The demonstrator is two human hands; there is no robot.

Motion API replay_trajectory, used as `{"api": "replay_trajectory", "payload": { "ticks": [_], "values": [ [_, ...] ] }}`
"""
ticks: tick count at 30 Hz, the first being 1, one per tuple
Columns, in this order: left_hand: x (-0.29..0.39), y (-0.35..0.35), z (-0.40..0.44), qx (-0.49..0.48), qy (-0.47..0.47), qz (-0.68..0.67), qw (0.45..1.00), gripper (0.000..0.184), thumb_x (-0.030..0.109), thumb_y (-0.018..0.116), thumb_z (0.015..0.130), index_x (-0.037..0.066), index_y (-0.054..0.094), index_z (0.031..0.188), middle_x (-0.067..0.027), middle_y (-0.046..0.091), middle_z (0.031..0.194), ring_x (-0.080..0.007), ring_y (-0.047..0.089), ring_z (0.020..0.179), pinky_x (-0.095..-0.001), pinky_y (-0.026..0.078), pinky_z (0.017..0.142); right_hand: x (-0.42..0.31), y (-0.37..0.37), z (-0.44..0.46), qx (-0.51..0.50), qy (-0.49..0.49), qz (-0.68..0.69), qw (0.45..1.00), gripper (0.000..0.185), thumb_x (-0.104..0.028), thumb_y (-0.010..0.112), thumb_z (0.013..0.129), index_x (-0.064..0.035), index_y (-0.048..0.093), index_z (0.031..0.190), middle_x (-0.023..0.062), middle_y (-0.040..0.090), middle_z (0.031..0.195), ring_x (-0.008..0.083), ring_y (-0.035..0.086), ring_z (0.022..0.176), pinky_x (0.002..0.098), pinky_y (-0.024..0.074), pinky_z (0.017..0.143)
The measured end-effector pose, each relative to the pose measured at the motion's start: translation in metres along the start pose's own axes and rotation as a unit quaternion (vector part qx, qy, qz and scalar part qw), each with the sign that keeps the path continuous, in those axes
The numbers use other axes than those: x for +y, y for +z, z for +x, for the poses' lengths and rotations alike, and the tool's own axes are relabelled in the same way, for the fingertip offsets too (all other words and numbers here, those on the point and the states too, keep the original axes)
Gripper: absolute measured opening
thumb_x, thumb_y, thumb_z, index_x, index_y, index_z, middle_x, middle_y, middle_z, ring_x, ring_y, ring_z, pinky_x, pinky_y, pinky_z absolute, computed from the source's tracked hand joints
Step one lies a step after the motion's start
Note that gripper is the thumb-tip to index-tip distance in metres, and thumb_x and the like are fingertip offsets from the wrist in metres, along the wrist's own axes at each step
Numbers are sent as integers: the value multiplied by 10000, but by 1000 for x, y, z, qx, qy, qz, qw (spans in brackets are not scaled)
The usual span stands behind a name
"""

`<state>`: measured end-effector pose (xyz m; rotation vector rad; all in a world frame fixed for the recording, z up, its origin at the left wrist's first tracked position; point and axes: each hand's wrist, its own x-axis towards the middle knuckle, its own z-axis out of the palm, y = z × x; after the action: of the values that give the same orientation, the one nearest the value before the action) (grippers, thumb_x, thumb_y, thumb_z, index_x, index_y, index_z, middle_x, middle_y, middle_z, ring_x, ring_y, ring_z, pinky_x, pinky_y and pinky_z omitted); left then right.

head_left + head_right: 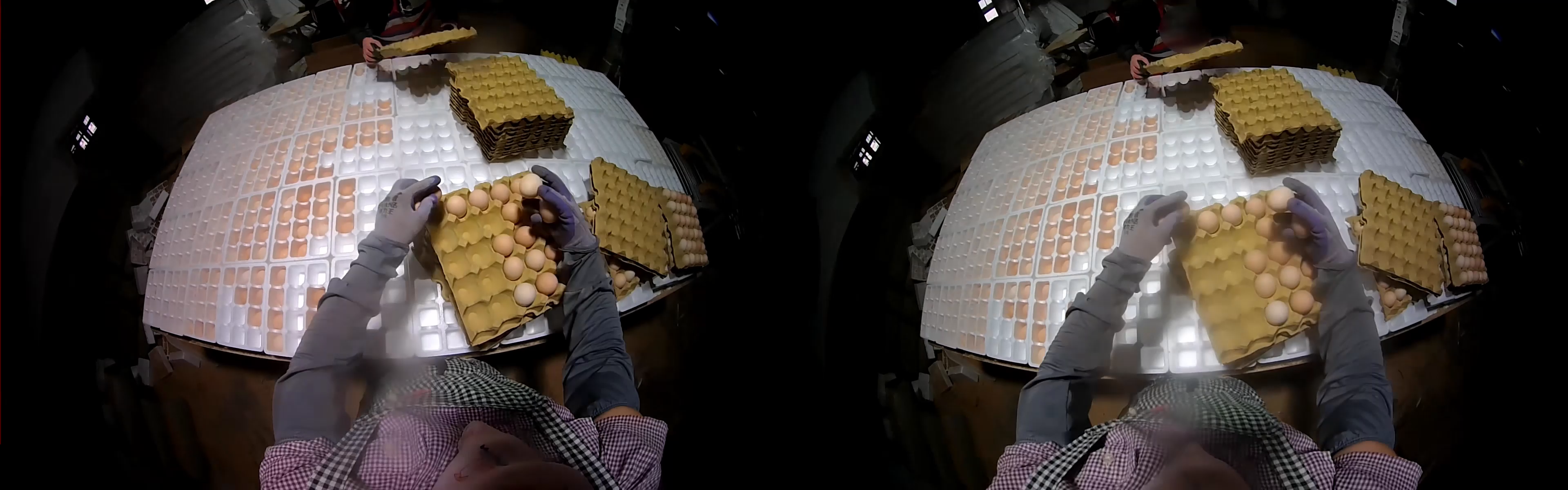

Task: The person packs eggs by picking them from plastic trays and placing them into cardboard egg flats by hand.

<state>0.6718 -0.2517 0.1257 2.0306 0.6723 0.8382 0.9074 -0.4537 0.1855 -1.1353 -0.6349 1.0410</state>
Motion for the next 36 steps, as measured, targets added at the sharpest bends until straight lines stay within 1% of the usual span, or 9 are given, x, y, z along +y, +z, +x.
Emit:
{"api": "replay_trajectory", "payload": {
  "ticks": [3, 5, 9, 13, 18, 27, 31, 35, 36],
  "values": [
    [55, 6, 5, -38, 44, 327, 943, 366, 291, 682, 915, 55, 697, 1194, -142, 545, 1258, -292, 591, 1123, -419, 551, 893, -2, -4, 24, -52, 1, -160, 986, 643, -278, 745, 874, -109, 524, 1453, 115, 553, 1339, 217, 552, 1205, 355, 478, 988],
    [62, 37, 19, -165, -37, 474, 864, 391, 373, 710, 868, 79, 721, 1126, -147, 510, 1295, -312, 503, 1179, -416, 530, 894, 9, 9, 54, -106, -168, -542, 816, 619, -238, 734, 813, -231, 586, 1413, 195, 351, 1554, 339, 503, 1321, 432, 436, 1088],
    [51, 67, 18, -67, -5, 492, 868, 433, 385, 766, 736, 108, 734, 1068, -152, 530, 1239, -331, 497, 1129, -383, 525, 829, 29, 61, 82, -126, -77, -801, 581, 539, -193, 751, 739, -194, 664, 1271, 137, 393, 1532, 387, 511, 1274, 447, 466, 1056],
    [51, 19, -49, 104, -8, 224, 969, 389, 355, 792, 799, 183, 687, 1132, -148, 455, 1384, -365, 479, 1186, -443, 499, 952, 29, 51, 80, -64, -247, -722, 643, 429, -192, 790, 745, -145, 690, 1159, 128, 473, 1402, 369, 553, 1196, 435, 493, 984],
    [11, -74, -214, 240, -101, 243, 935, 483, 278, 832, 788, 176, 675, 1233, -219, 422, 1430, -398, 458, 1226, -473, 483, 987, 57, 175, 23, -232, -202, -495, 812, 555, -314, 845, 734, -94, 683, 1217, 173, 461, 1384, 314, 563, 1178, 388, 489, 961],
    [-57, -97, -352, 288, -270, 312, 864, 350, 261, 700, 904, 180, 660, 1241, -185, 469, 1353, -419, 521, 1192, -465, 515, 943, 246, 386, -1, -463, -87, -670, 574, 470, -376, 606, 887, -281, 584, 1347, 141, 383, 1501, 395, 504, 1302, 456, 473, 1060],
    [-32, -136, -352, 381, -343, 135, 848, 452, 210, 660, 953, 33, 529, 1347, -206, 538, 1304, -372, 561, 1179, -419, 475, 1003, 287, 384, 19, -382, -148, -562, 719, 512, -342, 531, 959, -258, 487, 1462, 137, 478, 1462, 304, 555, 1277, 433, 452, 1077],
    [-94, -155, -363, 214, -310, 238, 895, 472, 240, 704, 887, 78, 554, 1304, -161, 601, 1236, -363, 631, 1081, -429, 534, 902, 270, 413, 34, -475, -87, -691, 537, 465, -344, 545, 977, -197, 555, 1418, 129, 542, 1403, 313, 553, 1265, 424, 426, 1091],
    [-106, -160, -365, 218, -304, 240, 896, 472, 240, 704, 887, 78, 554, 1304, -161, 601, 1236, -363, 631, 1081, -429, 534, 902, 275, 414, 40, -410, -66, -588, 694, 452, -345, 543, 985, -184, 564, 1406, 132, 534, 1412, 309, 541, 1276, 416, 416, 1100]
  ]
}}
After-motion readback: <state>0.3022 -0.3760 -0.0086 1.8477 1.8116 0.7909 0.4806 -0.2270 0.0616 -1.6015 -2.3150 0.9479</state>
